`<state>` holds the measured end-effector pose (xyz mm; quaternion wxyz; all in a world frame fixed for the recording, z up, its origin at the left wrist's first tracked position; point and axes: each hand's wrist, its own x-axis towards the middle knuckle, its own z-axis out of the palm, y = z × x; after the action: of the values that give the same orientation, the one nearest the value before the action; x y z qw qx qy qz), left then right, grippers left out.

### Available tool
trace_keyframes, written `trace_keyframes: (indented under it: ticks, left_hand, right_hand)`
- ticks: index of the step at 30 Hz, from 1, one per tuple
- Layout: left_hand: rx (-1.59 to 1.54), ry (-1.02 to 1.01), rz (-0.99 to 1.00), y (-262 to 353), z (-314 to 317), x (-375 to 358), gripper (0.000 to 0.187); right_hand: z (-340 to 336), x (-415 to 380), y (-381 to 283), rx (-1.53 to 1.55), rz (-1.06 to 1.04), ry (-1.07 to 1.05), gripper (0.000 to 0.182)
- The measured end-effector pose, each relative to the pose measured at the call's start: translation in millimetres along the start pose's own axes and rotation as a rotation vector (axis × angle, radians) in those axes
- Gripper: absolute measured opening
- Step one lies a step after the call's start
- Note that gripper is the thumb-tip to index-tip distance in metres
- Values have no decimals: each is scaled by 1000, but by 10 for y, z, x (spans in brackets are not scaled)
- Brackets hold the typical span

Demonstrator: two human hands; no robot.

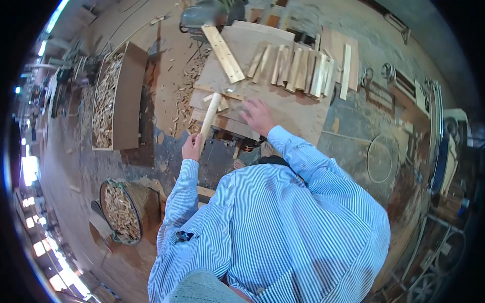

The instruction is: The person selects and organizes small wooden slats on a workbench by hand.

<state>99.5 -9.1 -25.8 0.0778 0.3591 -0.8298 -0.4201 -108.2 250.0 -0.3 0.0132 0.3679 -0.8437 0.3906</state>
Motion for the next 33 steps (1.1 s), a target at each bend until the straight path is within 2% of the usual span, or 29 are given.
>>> trace_keyframes:
  ticks: [2,4,5,12,14,16,22,26,29,31,33]
  left_hand:
    - [120,-37,24,108,81,81,52]
    - [501,-88,-52,205,234,101,60]
    - [477,-70,-62,210,275,113,67]
    - [623,-63,-127,383,316,73,69]
    - [617,-59,-137,430,328,78,69]
    - [625,-51,-129,419,339,72,68]
    - [603,-16,-97,323,351,94,69]
    - [607,13,-67,358,369,83,64]
    - [599,-1,-95,332,370,90,64]
    - [602,-9,-94,337,357,94,64]
    - [596,-15,-95,345,360,85,64]
  right_hand:
    - [-160,178,161,-39,26,91,40]
    - [-297,359,303,-87,7,103,40]
    - [-337,445,377,-143,-33,105,41]
    - [-145,1267,891,-292,-187,11,44]
    - [-134,1426,980,-337,-182,-57,45]
    - [-122,1523,1067,-483,-189,-230,44]
    - [-456,1273,1191,-552,-51,-387,44]
    - [-480,1172,1246,-589,-65,-299,44]
    - [-482,1265,1163,-519,-8,-286,47]
    - [-499,1302,1108,-648,71,-175,52]
    - [-515,1284,1058,-676,124,-201,54]
